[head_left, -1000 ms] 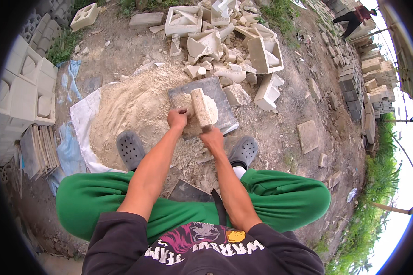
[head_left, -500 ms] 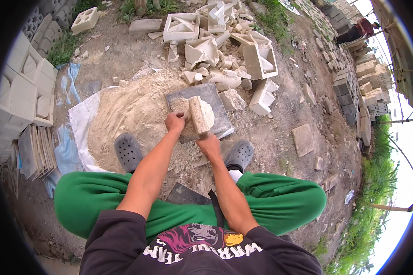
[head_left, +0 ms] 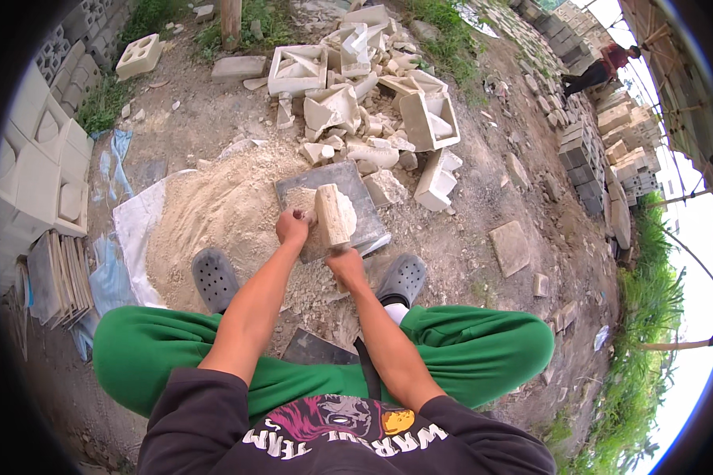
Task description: The person shapes concrete blocks by striking them with a wooden mallet and using a metal plate to smooth or scrape away excess material while sitting on the ground.
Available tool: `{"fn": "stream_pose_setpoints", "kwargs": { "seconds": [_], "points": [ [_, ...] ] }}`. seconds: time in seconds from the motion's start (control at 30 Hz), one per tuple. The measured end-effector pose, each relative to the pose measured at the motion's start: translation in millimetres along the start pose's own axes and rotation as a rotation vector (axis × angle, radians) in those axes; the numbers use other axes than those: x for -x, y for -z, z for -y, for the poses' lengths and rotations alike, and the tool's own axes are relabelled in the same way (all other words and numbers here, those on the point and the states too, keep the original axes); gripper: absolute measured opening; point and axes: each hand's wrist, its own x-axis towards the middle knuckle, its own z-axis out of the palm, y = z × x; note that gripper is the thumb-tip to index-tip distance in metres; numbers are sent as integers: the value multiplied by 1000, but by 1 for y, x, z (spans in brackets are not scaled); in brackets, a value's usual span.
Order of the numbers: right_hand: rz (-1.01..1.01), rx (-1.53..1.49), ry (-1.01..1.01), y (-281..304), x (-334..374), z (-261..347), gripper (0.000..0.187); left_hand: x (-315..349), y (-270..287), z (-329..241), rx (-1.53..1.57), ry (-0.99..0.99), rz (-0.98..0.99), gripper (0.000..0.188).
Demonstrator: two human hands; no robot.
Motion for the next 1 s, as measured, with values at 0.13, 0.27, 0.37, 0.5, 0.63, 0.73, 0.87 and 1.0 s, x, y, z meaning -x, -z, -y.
{"fn": "stream_pose_setpoints", "kwargs": {
  "seconds": [0.13,0.27,0.37,0.5,0.63,0.73,0.87,1.0],
  "points": [
    [21,118,-154,2,0,9,33,-3,-2,4,-73,-100,-8,36],
    [90,24,-178,3,-2,-8,42,12,-2,-11,-171,-151,75,32],
    [122,-25,-101,7,-1,-6,46,18,-4,-8,-188,-282,14,31],
    [187,-77,-74,11,0,4,47,21,3,-7,-193,-362,6,32],
    [235,-426,-265,10,-3,2,37,14,10,-17,-215,-472,123,33],
    [193,-410,-246,8,7,17,29,13,22,-9,-209,-434,121,33],
    [90,-451,-191,24,-4,14,35,17,6,-21,-137,-408,49,35],
    [69,-464,-84,39,12,79,43,-3,10,7,-134,-282,67,32]
  ]
}}
